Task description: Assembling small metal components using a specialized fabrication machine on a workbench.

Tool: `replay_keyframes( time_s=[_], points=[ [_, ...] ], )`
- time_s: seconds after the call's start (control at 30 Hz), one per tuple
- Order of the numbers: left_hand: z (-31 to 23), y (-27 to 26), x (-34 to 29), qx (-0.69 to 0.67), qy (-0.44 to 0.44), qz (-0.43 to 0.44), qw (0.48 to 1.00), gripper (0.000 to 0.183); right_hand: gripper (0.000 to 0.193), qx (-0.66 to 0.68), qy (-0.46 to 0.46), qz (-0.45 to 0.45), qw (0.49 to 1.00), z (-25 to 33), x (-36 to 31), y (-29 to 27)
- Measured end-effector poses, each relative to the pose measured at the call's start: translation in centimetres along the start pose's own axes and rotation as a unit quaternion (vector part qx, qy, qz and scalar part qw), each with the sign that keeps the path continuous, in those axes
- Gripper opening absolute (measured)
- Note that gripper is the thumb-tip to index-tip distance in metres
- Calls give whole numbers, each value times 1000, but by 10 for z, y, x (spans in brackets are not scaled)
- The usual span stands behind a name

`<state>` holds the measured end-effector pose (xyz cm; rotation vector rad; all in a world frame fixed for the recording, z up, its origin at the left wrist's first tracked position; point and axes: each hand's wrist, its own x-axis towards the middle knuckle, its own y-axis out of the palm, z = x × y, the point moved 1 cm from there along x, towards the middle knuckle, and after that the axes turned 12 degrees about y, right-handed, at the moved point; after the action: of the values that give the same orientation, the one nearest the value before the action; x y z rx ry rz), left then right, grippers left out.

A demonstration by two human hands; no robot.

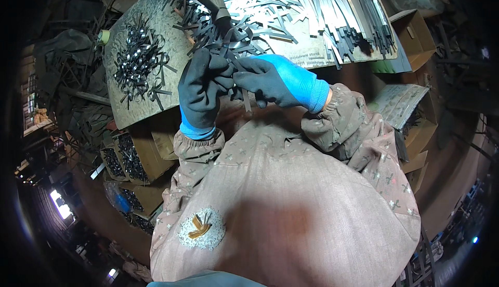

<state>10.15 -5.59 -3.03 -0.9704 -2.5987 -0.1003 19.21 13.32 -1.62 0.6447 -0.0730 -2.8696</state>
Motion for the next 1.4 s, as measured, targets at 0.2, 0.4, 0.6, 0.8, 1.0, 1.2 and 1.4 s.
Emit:
replay_keyframes(
  time_s=[0.2, 0.4, 0.6, 0.8, 1.0, 1.2, 1.4],
  points=[
    [3, -6, 5, 25, -23, 15, 999, 51, 46, 59, 76, -4, 995, 15, 2, 2],
    [1, -11, 17, 65, -35, 15, 997, 39, 53, 109, 131, 17, 985, 26, 10, 1],
    [3, -17, 37, -31, -50, -18, 998, 25, 46, 82, 86, -7, 993, 35, 24, -7],
    [-9, -13, 62, 87, 22, -26, 996, 20, 45, -334, -381, -129, 852, 42, 44, -20],
    [-6, -17, 68, 94, 22, -48, 994, 34, 41, 34, -28, 14, 999, 44, 51, -22],
    [5, -14, 70, -21, 17, -100, 995, 33, 38, 57, -145, 10, 988, 44, 58, -21],
    [-2, -23, 88, -167, -60, -104, 979, 30, 54, 113, 44, 62, 991, 70, 54, -23]
  ],
)
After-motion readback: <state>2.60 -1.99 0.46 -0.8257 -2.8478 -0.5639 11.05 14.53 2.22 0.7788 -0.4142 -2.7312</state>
